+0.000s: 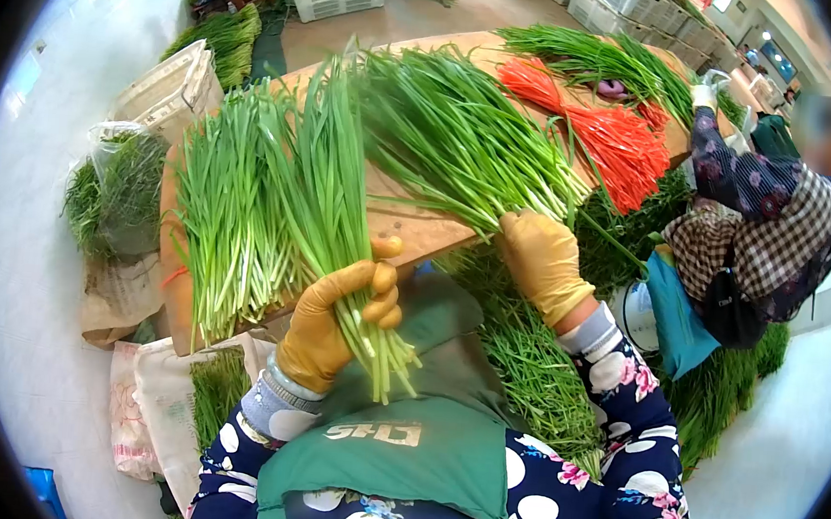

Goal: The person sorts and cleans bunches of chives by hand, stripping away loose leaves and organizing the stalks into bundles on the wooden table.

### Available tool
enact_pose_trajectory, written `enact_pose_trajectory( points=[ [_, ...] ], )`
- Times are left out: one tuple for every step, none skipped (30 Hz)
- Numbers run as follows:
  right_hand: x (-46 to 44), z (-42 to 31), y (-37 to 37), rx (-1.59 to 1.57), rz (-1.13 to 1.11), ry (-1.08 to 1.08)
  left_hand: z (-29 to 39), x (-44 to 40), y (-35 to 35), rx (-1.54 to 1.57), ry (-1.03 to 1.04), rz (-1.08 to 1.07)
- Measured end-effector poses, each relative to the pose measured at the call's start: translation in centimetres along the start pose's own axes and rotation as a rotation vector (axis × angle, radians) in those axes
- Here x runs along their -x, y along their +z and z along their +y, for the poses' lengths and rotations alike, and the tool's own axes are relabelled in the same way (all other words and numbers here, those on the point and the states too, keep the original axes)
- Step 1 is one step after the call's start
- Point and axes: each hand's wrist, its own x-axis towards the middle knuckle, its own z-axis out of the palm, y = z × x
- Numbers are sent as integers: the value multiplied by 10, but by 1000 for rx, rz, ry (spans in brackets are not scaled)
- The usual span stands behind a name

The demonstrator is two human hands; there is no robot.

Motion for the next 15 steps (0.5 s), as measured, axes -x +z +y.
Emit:
enact_pose_trajectory(
  points=[
    [-3,1,4,-42,-15,6,2,2,-2,-22,15,-5],
    [-4,-4,-9,-81,38,0,1,2,-9,-28,20,53],
    [-4,-6,-22,-179,-12,51,0,3,-16,-34,7,93],
    [-3,-8,-37,-319,-36,91,-2,3,-22,-50,-10,134],
    [3,-12,-50,-458,-61,132,-6,5,-26,-66,-30,174],
    [11,-18,-57,-818,-178,202,-10,6,-24,-108,-41,230],
    [21,-24,-64,-1177,-296,273,-16,6,-31,-104,-61,244],
    [28,-36,-74,-1441,-465,359,-22,4,-29,-136,-77,264],
    [41,-44,-64,-1534,-577,403,-27,3,-28,-168,-92,283],
    [50,-52,-61,-1598,-690,436,-31,3,-31,-213,-116,236],
    [59,-64,-56,-1622,-694,451,-35,2,-30,-227,-127,280],
    [66,-73,-49,-1638,-696,460,-38,-1,-28,-207,-143,265],
    [71,-81,-43,-1654,-695,468,-38,-3,-26,-189,-159,248],
    [73,-86,-41,-1653,-699,468,-38,-3,-27,-186,-159,250],
    [74,-90,-39,-1674,-704,485,-38,-3,-29,-207,-181,244]
  ],
)
